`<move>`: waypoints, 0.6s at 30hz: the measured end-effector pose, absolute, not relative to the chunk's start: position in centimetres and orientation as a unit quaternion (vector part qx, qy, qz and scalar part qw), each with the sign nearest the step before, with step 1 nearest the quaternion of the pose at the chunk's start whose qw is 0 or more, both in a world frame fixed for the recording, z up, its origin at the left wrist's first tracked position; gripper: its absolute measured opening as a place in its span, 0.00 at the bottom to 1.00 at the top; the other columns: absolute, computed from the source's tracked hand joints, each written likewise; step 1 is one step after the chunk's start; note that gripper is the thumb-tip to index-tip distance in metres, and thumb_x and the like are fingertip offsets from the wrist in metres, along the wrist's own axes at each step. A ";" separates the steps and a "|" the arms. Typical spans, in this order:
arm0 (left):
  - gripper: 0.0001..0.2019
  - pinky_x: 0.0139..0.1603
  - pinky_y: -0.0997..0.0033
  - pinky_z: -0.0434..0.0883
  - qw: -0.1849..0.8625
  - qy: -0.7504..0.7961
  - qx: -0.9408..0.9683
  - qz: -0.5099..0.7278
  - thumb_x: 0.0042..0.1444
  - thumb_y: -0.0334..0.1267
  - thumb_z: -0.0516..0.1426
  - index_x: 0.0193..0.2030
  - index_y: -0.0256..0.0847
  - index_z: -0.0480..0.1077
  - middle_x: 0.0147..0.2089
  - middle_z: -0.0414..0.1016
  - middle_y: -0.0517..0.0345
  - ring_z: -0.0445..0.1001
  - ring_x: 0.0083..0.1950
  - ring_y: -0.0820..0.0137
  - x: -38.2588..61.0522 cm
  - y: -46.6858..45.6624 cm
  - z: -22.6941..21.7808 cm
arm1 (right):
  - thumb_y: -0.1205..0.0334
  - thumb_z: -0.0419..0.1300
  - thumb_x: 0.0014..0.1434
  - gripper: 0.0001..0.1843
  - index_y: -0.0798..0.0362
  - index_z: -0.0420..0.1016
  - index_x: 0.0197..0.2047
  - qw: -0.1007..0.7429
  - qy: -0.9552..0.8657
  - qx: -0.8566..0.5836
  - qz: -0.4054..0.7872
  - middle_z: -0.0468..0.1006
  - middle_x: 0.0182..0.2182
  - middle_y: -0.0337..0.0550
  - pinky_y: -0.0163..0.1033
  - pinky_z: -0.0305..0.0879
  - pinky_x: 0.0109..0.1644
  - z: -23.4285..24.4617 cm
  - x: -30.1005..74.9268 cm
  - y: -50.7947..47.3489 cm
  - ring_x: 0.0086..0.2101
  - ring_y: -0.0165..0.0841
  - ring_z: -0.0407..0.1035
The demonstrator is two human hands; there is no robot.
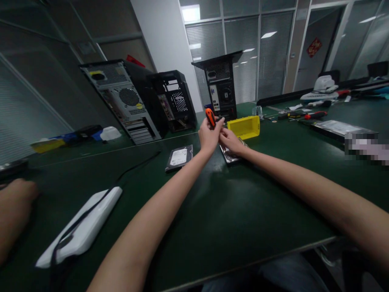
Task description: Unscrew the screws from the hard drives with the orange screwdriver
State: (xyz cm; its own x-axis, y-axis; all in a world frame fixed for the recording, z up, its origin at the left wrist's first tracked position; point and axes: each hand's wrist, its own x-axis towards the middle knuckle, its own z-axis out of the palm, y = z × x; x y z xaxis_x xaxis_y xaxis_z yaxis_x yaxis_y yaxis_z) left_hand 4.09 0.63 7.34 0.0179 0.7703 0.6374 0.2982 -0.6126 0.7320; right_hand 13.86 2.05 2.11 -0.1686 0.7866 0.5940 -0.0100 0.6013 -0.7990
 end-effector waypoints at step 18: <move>0.13 0.38 0.71 0.71 0.271 0.329 0.797 0.429 0.49 0.40 0.63 0.41 0.36 0.75 0.33 0.77 0.54 0.75 0.35 0.69 0.5 3.7 12.2 | 0.58 0.57 0.58 0.09 0.56 0.68 0.36 0.575 -0.640 -0.306 0.407 0.64 0.19 0.31 0.27 0.50 0.17 3.0 14.0 1.3 0.16 0.20 0.55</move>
